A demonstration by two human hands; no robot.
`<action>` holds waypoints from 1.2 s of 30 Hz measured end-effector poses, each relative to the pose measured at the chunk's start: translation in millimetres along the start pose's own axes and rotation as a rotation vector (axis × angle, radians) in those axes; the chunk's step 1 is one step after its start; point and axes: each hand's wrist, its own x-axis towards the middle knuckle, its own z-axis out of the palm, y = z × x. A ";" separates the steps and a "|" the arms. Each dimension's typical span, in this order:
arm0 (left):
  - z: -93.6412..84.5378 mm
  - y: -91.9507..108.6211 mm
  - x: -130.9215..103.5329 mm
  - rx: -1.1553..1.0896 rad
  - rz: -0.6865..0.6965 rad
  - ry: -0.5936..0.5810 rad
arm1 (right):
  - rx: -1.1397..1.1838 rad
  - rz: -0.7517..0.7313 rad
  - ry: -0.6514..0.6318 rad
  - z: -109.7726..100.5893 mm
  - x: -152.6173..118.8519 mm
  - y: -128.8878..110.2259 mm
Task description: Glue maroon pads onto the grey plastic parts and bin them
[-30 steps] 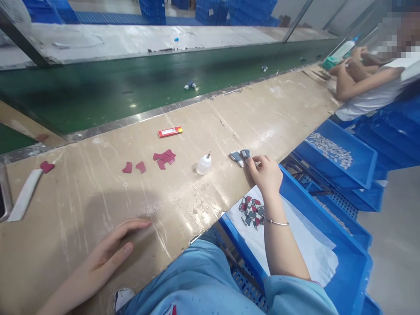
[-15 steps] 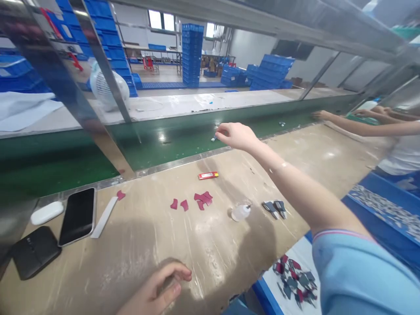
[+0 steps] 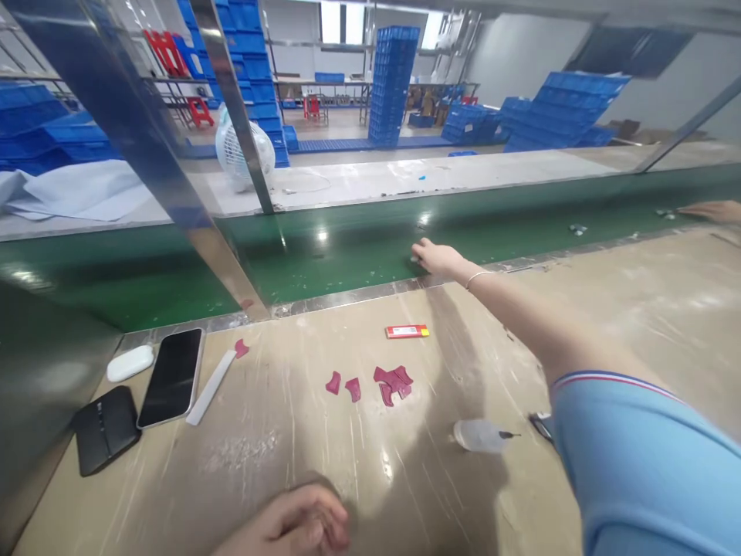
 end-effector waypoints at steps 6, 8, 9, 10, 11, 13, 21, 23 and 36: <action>8.7 10.7 -0.6 0.195 0.105 0.056 | 0.437 0.034 0.025 -64.2 -111.0 -30.1; 18.3 19.0 -12.3 0.380 0.178 0.166 | 0.839 -0.004 -0.076 -73.6 -181.8 -48.7; 24.6 22.8 -19.7 0.482 0.232 0.220 | 1.083 0.000 -0.193 -71.3 -217.9 -59.5; 31.7 26.2 -27.3 0.576 0.297 0.263 | 1.256 0.032 -0.359 -63.9 -252.1 -70.7; 39.6 28.9 -34.6 0.660 0.380 0.295 | 1.389 0.091 -0.539 -51.9 -283.0 -81.8; 56.0 32.2 -45.4 0.792 0.567 0.352 | 1.633 0.273 -0.822 -17.6 -332.0 -101.2; 78.9 11.5 -38.1 0.709 0.580 0.341 | 1.993 0.606 -1.119 102.3 -408.9 -137.4; 79.0 1.2 -36.0 0.604 0.553 0.332 | 2.063 0.642 -1.110 109.6 -418.1 -141.9; 87.9 -32.1 -45.7 0.451 0.669 0.499 | 1.405 0.148 -0.160 107.0 -430.0 -127.6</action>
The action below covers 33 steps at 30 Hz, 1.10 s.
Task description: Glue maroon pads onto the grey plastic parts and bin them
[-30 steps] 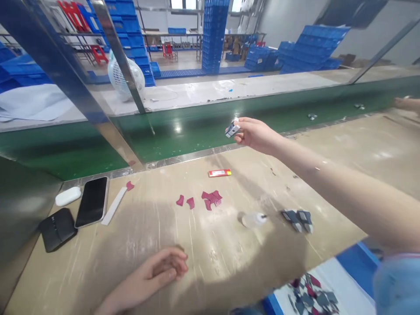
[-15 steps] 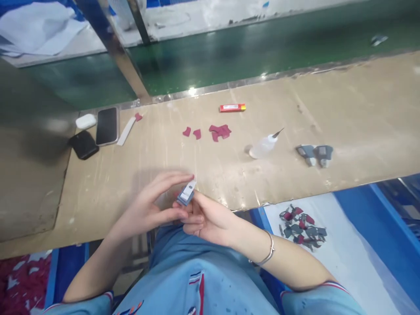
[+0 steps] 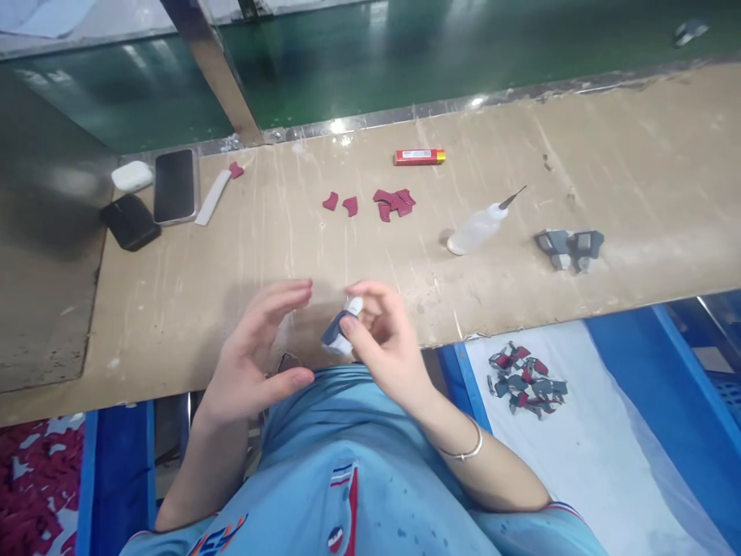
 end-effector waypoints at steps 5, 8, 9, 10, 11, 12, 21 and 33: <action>6.7 -5.9 1.1 -0.148 -0.247 -0.152 | -0.403 -0.405 -0.148 -17.2 10.2 -8.6; 14.5 -11.1 4.7 -0.249 -0.266 -0.043 | -0.314 -0.402 -0.238 -18.7 16.6 -0.7; 16.0 -12.9 5.9 -0.260 -0.264 -0.008 | -0.290 -0.399 -0.253 -18.8 18.4 4.0; 16.6 -14.6 7.0 -0.261 -0.260 0.010 | -0.285 -0.398 -0.261 -19.0 19.9 9.0; 16.3 -16.1 8.2 -0.255 -0.257 0.017 | -0.302 -0.403 -0.260 -19.5 21.1 14.0; 15.4 -17.2 9.4 -0.240 -0.258 0.016 | -0.338 -0.410 -0.247 -20.1 22.1 18.5; 1.0 -19.2 18.7 -0.049 -0.381 -0.171 | -0.492 -0.280 -0.292 -22.0 23.8 11.0; 7.9 -46.2 5.4 -0.056 -0.337 0.062 | 0.666 -0.043 -0.016 -96.8 69.3 -3.1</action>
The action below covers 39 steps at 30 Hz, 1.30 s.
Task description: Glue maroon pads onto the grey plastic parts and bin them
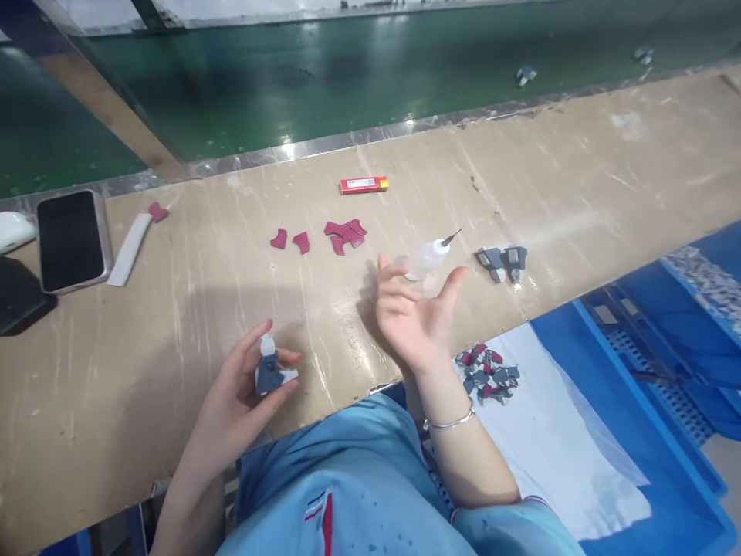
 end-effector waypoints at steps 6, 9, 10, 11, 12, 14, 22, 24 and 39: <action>4.7 9.5 2.9 -0.116 -0.073 0.052 | 0.360 0.143 0.006 -23.6 17.7 -8.8; 5.9 13.1 5.1 -0.184 -0.077 0.038 | -0.020 -0.003 0.092 6.0 5.7 16.0; 6.1 13.9 5.7 -0.202 -0.086 0.037 | -0.200 -0.109 0.141 18.1 -0.1 26.5; 6.2 14.6 6.1 -0.218 -0.098 0.038 | -0.368 -0.237 0.189 29.2 -5.8 36.9; 6.2 15.3 6.3 -0.232 -0.115 0.036 | -0.510 -0.382 0.239 38.4 -11.0 46.7; 6.2 16.4 6.3 -0.251 -0.141 0.035 | -0.727 -0.640 0.309 48.8 -18.3 62.5; 5.2 19.1 6.3 -0.183 -0.129 0.076 | -1.176 -0.848 0.222 41.5 -29.2 70.6; 5.1 21.1 6.1 -0.183 -0.149 0.080 | -1.183 -0.814 0.249 43.2 -32.6 69.7; 4.1 26.3 5.9 -0.232 -0.179 0.049 | -1.039 -0.590 0.191 54.2 -47.6 67.3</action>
